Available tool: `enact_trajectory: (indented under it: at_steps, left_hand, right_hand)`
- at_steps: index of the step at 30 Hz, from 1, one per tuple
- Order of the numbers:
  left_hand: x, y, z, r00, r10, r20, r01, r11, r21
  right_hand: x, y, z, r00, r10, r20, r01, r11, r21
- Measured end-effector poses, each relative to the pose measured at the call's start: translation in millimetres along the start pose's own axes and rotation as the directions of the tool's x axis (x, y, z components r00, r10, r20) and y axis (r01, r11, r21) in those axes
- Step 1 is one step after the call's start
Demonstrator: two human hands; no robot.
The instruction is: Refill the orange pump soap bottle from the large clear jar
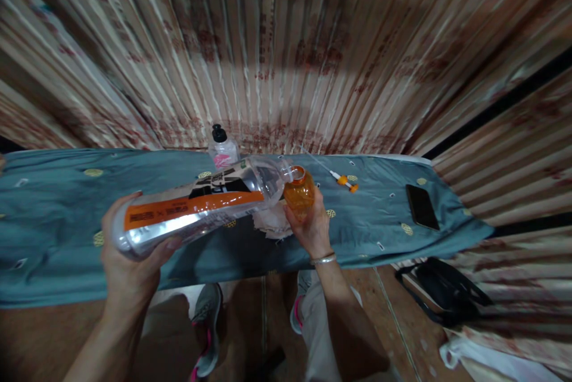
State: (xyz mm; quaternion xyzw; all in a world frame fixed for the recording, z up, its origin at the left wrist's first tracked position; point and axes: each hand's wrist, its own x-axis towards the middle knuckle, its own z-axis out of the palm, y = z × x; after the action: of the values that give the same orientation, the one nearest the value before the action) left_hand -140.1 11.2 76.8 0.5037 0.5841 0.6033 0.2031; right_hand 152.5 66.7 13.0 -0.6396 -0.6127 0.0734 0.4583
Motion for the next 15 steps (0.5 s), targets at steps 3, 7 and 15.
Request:
enact_trajectory:
  at_steps: [3, 7, 15]
  left_hand:
    - [0.0, -0.1, 0.1, 1.000, -0.008, 0.003, 0.008, 1.000, 0.000]
    - [-0.1, 0.5, 0.9, 1.000, -0.002, -0.002, 0.002, 1.000, -0.007]
    - [0.0, 1.9, -0.2, 1.000, -0.014, 0.002, 0.014, 1.000, -0.003]
  right_hand:
    - [0.9, 0.1, -0.3, 1.000, 0.004, 0.010, -0.004, 1.000, 0.003]
    - [1.4, -0.2, -0.4, 1.000, -0.005, 0.002, 0.005, 1.000, 0.000]
    - [0.4, -3.7, -1.2, 1.000, 0.000, -0.011, 0.000, 1.000, -0.004]
